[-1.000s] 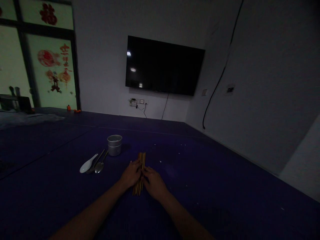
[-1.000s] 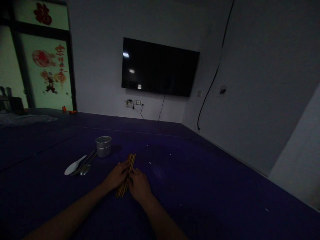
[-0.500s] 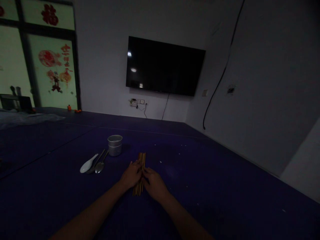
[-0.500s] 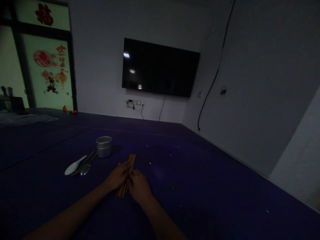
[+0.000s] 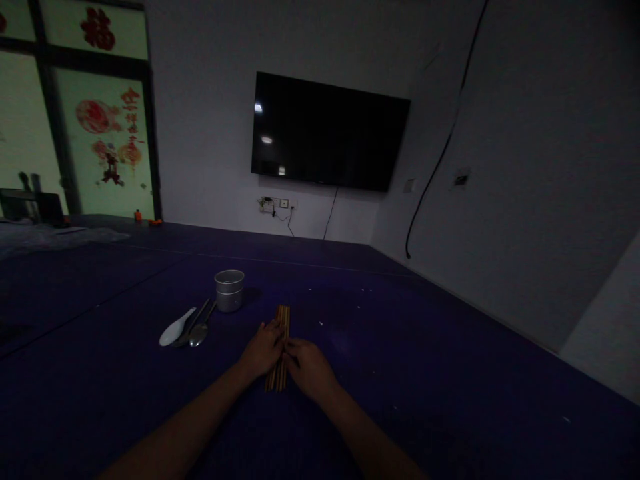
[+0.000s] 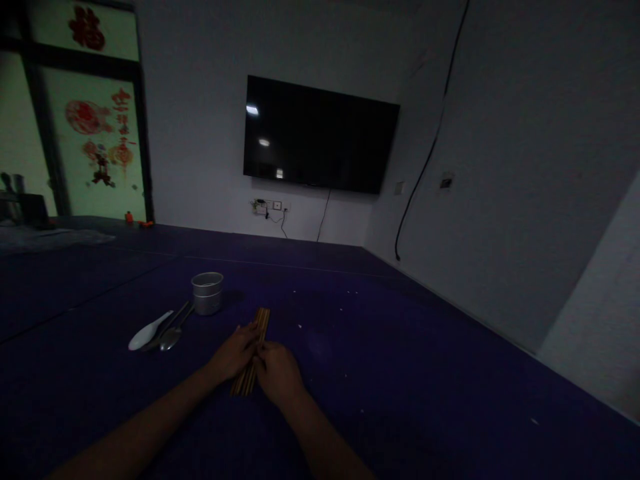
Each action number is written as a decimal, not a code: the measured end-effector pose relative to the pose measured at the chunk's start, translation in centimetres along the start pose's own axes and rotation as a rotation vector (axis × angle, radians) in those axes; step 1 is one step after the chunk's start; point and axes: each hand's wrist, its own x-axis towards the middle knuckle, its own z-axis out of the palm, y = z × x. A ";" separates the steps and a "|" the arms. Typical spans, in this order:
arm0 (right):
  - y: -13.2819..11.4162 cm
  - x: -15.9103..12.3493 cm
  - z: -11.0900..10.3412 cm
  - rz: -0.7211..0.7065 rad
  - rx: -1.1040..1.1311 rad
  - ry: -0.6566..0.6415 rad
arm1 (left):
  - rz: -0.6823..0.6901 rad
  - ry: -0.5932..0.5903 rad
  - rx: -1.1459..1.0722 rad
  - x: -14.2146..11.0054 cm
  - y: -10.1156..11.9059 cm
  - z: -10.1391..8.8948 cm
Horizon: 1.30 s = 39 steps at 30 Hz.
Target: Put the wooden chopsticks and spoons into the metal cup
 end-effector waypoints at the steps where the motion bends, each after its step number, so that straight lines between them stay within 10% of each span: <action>1: 0.0 0.0 0.0 -0.004 0.008 -0.002 | 0.001 0.000 0.000 0.0 0.0 0.0; 39: 0.2 0.0 0.2 -0.001 -0.003 0.038 | -0.004 0.093 -0.052 0.4 -1.0 1.1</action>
